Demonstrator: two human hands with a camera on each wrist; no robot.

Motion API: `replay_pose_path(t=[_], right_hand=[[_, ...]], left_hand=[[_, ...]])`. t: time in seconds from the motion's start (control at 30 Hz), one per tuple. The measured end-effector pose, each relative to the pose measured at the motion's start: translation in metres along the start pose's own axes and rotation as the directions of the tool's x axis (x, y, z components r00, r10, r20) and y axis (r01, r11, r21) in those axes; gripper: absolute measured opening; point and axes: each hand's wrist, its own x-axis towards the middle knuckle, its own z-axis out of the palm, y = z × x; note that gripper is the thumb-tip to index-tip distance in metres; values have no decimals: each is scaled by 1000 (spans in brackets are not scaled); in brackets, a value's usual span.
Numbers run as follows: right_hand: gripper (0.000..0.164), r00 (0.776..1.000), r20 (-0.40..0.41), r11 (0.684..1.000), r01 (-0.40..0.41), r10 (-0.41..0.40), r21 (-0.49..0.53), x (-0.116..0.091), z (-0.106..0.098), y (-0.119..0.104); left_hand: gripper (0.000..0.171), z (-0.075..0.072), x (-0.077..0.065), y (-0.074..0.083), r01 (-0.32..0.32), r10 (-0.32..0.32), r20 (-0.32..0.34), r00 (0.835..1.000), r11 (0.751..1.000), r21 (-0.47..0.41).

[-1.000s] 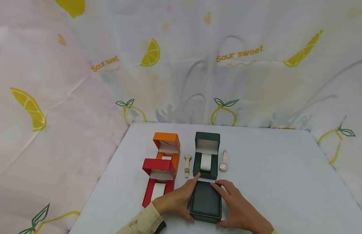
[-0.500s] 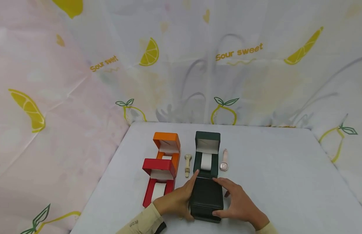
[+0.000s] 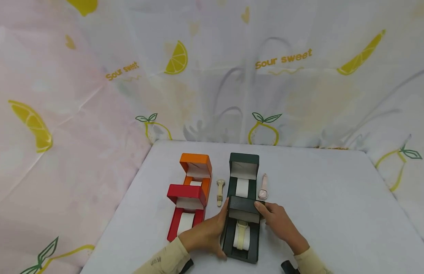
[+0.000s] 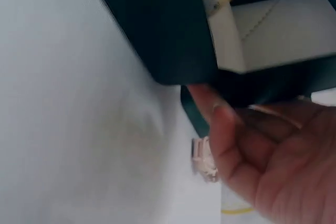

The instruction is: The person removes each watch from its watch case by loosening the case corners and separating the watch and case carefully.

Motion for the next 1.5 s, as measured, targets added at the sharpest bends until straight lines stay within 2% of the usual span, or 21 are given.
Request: replay_pose_path(t=[0.07, 0.23, 0.33, 0.4, 0.47, 0.5, 0.57, 0.63, 0.7, 0.77, 0.87, 0.93, 1.17, 1.27, 1.4, 1.5], right_hand=[[54, 998, -46, 998, -55, 54, -17, -1, 2, -2], [66, 997, -73, 999, -26, 22, -43, -7, -1, -5], [61, 993, -116, 998, -1, -7, -64, -14, -3, -5], [55, 984, -175, 995, 26, -42, -91, -18, -4, -4], [48, 966, -240, 989, 64, -95, -132, -22, -6, -3], [45, 953, -275, 985, 85, -125, -151, -23, -6, -2], [39, 927, -335, 976, 111, -170, -187, -26, -8, -1], [33, 903, -377, 969, 131, -204, -209, -27, -9, -1], [30, 890, -399, 966, 143, -220, -213, -29, -9, -1], [28, 888, -399, 965, 151, -227, -214, -29, -7, 0], [26, 895, -382, 964, 156, -230, -216, -28, -4, 1], [25, 897, -374, 962, 159, -234, -220, -28, -2, 1], [27, 911, -355, 969, 146, -211, -200, -28, 1, 3], [30, 919, -342, 972, 138, -197, -188, -29, 2, 4], [31, 923, -334, 975, 138, -191, -175, -29, 3, 4], [32, 928, -324, 977, 135, -183, -165, -30, 4, 4]], left_hand=[[162, 1, 0, 1, 1, -1, -4, 1000, 1000, 23], [159, -5, -5, 5, -15, 15, -14, 1000, 999, 40], [148, -15, -10, 11, 1, 1, -17, 1000, 996, 88], [126, -23, -13, 16, -9, 18, -49, 999, 982, 187], [92, -30, -16, 22, -44, 82, -111, 990, 949, 312], [73, -32, -17, 24, -69, 131, -147, 980, 928, 366], [39, -33, -18, 30, -130, 238, -201, 950, 889, 439], [23, -30, -17, 34, -196, 318, -217, 923, 873, 447], [25, -24, -14, 38, -239, 348, -191, 918, 868, 435], [37, -17, -10, 41, -244, 332, -137, 933, 867, 434], [58, -8, -4, 43, -212, 267, -61, 962, 865, 454], [65, -4, -1, 44, -191, 232, -35, 972, 870, 455], [77, 0, 9, 48, -141, 156, -6, 988, 908, 395], [77, 1, 13, 51, -96, 102, 2, 995, 927, 364], [74, 0, 16, 58, -28, 28, 5, 1000, 928, 370], [74, -2, 19, 60, -7, -1, 19, 1000, 923, 384]])
